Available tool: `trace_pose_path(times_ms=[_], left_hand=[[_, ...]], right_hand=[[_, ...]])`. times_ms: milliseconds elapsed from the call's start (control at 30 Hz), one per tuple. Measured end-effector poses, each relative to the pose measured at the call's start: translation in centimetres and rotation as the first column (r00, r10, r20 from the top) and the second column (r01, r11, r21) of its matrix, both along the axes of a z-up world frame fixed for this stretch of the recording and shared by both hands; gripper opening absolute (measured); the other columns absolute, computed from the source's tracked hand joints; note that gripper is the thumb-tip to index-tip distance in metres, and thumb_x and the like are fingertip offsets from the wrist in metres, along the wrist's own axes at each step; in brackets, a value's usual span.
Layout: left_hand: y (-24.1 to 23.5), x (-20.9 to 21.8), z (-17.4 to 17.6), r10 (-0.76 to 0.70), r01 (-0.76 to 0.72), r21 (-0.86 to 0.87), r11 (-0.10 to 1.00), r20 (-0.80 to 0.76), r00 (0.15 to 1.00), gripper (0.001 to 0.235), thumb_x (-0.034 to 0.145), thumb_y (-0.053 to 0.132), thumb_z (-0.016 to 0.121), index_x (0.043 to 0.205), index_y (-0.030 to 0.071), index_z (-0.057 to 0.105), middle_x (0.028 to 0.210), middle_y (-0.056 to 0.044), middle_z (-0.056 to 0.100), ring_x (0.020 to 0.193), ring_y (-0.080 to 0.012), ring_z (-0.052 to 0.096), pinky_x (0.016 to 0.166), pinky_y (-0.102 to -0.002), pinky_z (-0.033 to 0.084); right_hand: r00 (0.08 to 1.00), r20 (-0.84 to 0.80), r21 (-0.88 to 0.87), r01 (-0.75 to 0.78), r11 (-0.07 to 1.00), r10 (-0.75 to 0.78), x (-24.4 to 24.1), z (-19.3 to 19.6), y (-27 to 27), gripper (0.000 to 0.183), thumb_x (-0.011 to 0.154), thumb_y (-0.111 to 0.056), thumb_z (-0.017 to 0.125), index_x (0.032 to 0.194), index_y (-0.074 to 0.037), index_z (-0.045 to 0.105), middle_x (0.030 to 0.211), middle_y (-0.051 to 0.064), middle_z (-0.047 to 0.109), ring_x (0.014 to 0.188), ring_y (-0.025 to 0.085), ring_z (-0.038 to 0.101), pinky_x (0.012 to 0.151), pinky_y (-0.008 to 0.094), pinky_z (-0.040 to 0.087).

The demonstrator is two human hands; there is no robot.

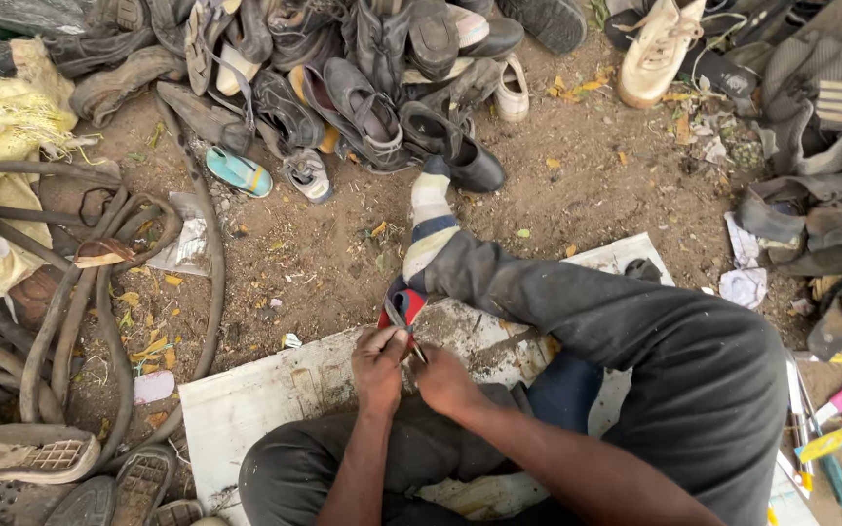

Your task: The person sits on the ground and uses a knife to cut and scrape the soles and edges of several worn shoes. They handle multiple shoes one by one, prying apart layers and removing material from the soles.

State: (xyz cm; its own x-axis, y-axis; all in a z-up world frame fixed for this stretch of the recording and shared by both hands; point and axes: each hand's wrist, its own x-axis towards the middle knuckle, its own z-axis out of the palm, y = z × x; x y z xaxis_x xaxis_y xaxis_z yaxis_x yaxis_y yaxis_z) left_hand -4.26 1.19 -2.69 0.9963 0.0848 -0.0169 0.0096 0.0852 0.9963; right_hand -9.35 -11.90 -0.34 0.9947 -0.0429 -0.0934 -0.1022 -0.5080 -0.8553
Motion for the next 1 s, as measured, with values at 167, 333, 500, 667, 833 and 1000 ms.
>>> trace_pose_path(times_ms=[167, 333, 500, 667, 833, 1000], left_hand=[[0.4, 0.4, 1.7, -0.032, -0.071, -0.430, 0.900, -0.229, 0.973, 0.016, 0.087, 0.004, 0.074, 0.099, -0.006, 0.071, 0.088, -0.003, 0.065, 0.074, -0.0172, 0.064, 0.063, -0.033, 0.052], [1.0, -0.9, 3.0, -0.189, 0.172, -0.180, 0.969, -0.085, 0.978, 0.027, 0.101, 0.022, 0.067, 0.102, -0.003, 0.076, 0.092, -0.004, 0.071, 0.086, -0.0133, 0.061, 0.079, -0.028, 0.051], [0.1, -0.8, 6.6, -0.305, 0.237, 0.570, 0.787, 0.025, 0.952, 0.027, 0.084, 0.020, 0.081, 0.101, 0.000, 0.077, 0.097, -0.010, 0.070, 0.097, -0.0278, 0.060, 0.086, -0.043, 0.050], [-0.9, 0.6, 8.2, -0.690, 0.068, 0.997, -0.035, -0.074, 0.720, 0.029, 0.072, 0.021, 0.079, 0.096, 0.006, 0.077, 0.112, -0.010, 0.072, 0.116, -0.0285, 0.060, 0.105, -0.050, 0.043], [-1.9, 1.6, 4.5, -0.881, -0.107, 0.993, 0.056, 0.100, 0.462, 0.016, 0.080, 0.008, 0.071, 0.094, 0.012, 0.076, 0.111, -0.006, 0.073, 0.117, -0.0239, 0.067, 0.110, -0.040, 0.046], [-4.2, 2.4, 0.8, -0.698, -0.061, 0.936, 0.347, 0.301, 0.650, 0.029, 0.068, 0.009, 0.079, 0.096, 0.007, 0.078, 0.097, -0.011, 0.073, 0.096, -0.0316, 0.068, 0.088, -0.044, 0.052]], right_hand=[[0.992, 0.023, -0.133, -0.117, 0.984, 0.121, -5.7, 1.6, -0.4, 0.037, 0.095, -0.018, 0.056, 0.128, -0.003, 0.062, 0.090, 0.028, 0.066, 0.074, 0.041, 0.067, 0.063, 0.051, 0.051], [0.910, -0.344, 0.277, -0.137, 0.951, 0.232, -13.2, 3.2, -3.7, 0.024, 0.100, -0.026, 0.061, 0.111, -0.004, 0.063, 0.065, 0.015, 0.055, 0.060, 0.025, 0.055, 0.060, 0.044, 0.045], [0.906, -0.384, 0.192, -0.112, 0.975, 0.180, -11.9, 6.7, -7.5, 0.025, 0.100, -0.026, 0.062, 0.102, -0.001, 0.063, 0.064, 0.007, 0.051, 0.056, 0.017, 0.050, 0.056, 0.039, 0.042], [0.887, -0.461, 0.313, 0.202, 0.928, -0.038, -11.8, 11.6, -10.4, 0.019, 0.099, -0.022, 0.061, 0.108, -0.006, 0.067, 0.062, -0.001, 0.048, 0.053, 0.008, 0.045, 0.051, 0.032, 0.039], [0.877, -0.479, 0.409, 0.268, 0.872, -0.045, -12.9, 13.4, -10.1, 0.020, 0.099, -0.020, 0.060, 0.109, -0.004, 0.067, 0.062, -0.003, 0.045, 0.052, 0.007, 0.039, 0.048, 0.029, 0.034], [0.878, -0.475, 0.354, 0.251, 0.901, -0.058, -11.7, 12.2, -10.7, 0.021, 0.101, -0.023, 0.059, 0.107, -0.004, 0.066, 0.062, -0.003, 0.047, 0.053, 0.007, 0.042, 0.049, 0.029, 0.037]])
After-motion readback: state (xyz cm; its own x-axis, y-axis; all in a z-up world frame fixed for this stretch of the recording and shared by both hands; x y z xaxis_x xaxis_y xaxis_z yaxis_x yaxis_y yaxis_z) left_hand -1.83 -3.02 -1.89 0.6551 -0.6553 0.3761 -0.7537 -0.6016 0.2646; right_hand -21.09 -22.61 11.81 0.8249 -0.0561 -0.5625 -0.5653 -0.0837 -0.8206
